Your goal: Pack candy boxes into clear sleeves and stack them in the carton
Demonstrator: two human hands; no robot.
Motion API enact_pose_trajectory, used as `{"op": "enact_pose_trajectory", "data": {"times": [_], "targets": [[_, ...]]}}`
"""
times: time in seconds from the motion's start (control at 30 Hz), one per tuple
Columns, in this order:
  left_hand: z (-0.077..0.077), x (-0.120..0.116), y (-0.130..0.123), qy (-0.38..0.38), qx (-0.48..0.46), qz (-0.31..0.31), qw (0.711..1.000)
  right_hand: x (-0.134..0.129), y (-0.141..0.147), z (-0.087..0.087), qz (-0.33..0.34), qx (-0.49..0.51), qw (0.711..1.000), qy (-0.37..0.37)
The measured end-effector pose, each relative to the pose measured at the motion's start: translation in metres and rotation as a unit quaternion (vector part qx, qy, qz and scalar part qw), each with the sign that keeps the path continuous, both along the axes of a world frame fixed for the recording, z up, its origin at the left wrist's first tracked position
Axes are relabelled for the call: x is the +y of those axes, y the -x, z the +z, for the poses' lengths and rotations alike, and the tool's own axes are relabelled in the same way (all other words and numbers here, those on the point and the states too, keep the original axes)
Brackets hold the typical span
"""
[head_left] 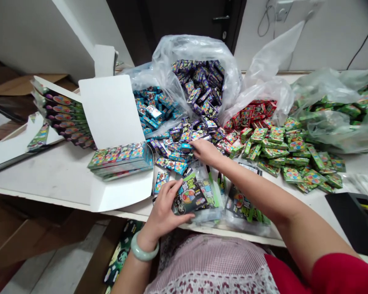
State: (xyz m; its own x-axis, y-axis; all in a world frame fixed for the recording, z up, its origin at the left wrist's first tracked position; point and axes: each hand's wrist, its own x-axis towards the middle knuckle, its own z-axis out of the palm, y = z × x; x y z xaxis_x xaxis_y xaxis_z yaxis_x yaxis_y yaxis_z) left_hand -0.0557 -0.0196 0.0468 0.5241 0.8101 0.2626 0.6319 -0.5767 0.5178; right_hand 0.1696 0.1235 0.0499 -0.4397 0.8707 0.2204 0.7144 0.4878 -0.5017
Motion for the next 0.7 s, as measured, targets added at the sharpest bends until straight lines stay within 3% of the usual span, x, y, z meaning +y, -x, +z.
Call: {"op": "enact_pose_trajectory", "data": {"times": [0.07, 0.17, 0.23, 0.3, 0.43, 0.53, 0.7], "targets": [[-0.002, 0.003, 0.003, -0.017, 0.001, 0.005, 1.0, -0.013, -0.014, 0.0, -0.052, 0.16, 0.982, 0.087], [-0.003, 0.008, 0.004, -0.036, 0.005, 0.007, 0.999, -0.043, -0.043, 0.002, -0.078, 0.372, 0.893, 0.241], [-0.004, 0.011, 0.001, -0.048, 0.008, 0.006, 0.999, -0.067, -0.065, 0.004, -0.086, 0.453, 0.844, 0.275], [-0.005, 0.014, -0.004, -0.061, 0.011, -0.002, 0.998, -0.089, -0.086, 0.007, -0.094, 0.488, 0.822, 0.278], [-0.005, 0.02, -0.024, -0.073, 0.03, -0.031, 0.996, -0.123, -0.117, 0.015, -0.132, 0.494, 0.812, 0.281], [-0.004, 0.022, -0.045, -0.082, 0.049, -0.052, 0.994, -0.138, -0.125, 0.02, -0.164, 0.497, 0.812, 0.258], [0.002, 0.021, -0.07, -0.074, 0.052, -0.057, 0.994, -0.156, -0.116, 0.027, -0.193, 0.411, 0.874, 0.173]]}}
